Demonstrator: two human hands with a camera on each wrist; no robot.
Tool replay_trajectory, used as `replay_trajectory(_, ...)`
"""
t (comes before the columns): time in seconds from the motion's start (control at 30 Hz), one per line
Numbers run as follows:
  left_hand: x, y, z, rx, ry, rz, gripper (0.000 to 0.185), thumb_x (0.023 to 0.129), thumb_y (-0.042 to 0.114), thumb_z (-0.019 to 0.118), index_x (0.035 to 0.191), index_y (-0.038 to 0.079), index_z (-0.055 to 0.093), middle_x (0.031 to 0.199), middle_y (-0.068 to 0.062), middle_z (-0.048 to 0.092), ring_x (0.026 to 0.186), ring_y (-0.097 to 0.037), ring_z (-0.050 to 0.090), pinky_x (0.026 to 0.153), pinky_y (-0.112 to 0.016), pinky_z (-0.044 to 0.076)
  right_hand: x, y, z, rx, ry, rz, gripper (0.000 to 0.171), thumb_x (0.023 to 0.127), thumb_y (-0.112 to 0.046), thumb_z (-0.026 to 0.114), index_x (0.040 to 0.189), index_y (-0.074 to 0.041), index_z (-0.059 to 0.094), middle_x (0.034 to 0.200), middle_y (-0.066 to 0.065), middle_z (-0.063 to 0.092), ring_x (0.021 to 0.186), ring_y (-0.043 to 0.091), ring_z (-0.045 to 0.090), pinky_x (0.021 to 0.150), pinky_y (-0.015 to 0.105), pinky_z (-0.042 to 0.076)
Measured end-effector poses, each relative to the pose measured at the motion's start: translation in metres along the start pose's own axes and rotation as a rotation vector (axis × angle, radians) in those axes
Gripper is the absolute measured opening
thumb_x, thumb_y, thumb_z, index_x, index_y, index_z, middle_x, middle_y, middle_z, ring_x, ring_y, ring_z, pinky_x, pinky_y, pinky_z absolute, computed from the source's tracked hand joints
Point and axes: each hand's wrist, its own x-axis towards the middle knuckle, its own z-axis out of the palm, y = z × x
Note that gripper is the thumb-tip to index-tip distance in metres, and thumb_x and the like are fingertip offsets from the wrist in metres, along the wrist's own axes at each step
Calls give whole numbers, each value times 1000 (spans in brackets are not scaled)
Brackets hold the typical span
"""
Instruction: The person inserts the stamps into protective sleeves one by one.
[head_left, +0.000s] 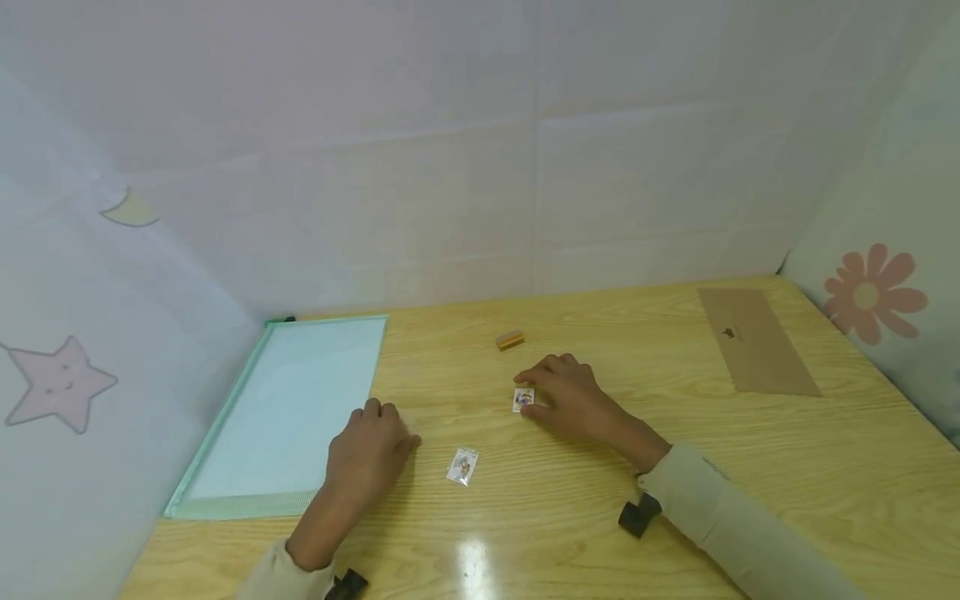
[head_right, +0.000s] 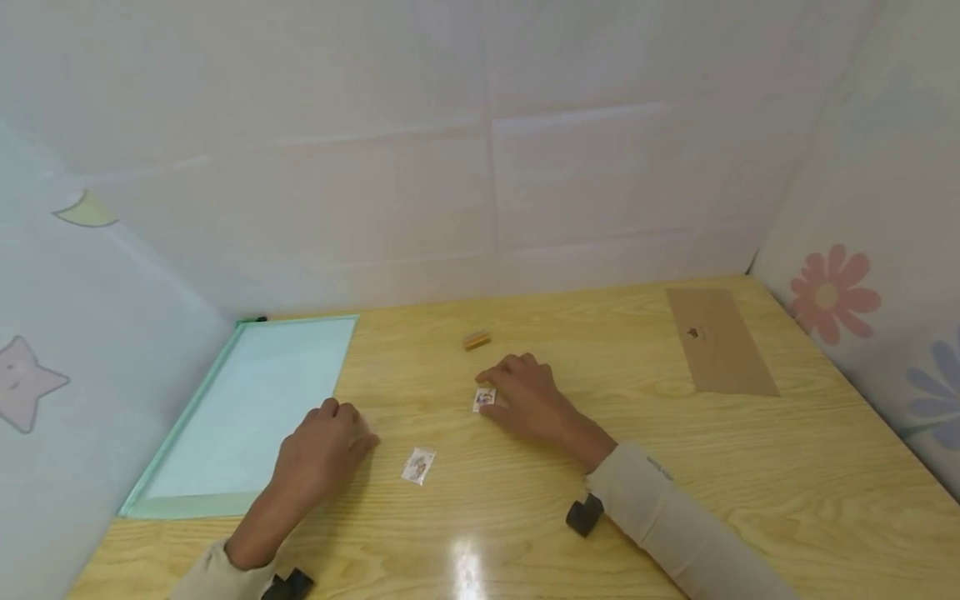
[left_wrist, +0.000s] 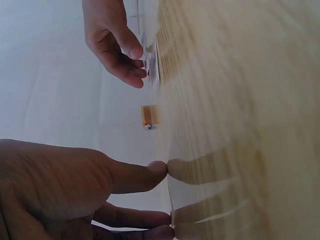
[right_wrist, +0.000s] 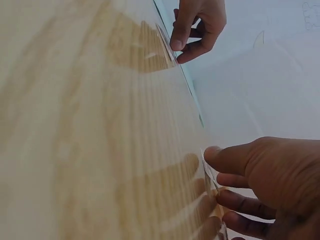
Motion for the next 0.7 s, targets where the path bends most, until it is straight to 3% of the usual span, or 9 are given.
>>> replay_trajectory(0.17,1,-1,4,-14,24,46,29,89,24,80,95,3,60,89,-8,50,71,-21,47,49,-29,42,-1,-1,5,-31,45,-3,36,92,-37,76,124,-22,71,120,-2,58,107,20,47,89,48,38)
replay_trajectory(0.5,6,-1,11,-183,19,76,14,92,13,76,104,10,69,103,-7,55,81,-19,50,58,-28,44,-4,-2,8,-27,90,-64,20,94,-33,74,112,-23,75,114,-5,62,101,18,50,90,47,39)
replay_trajectory(0.7,11,0,14,-319,41,102,12,93,10,75,103,12,68,100,0,62,84,-15,57,66,-28,50,-3,-5,7,159,83,-43,17,95,-25,73,112,-24,71,104,-14,66,91,7,56,86,35,47)
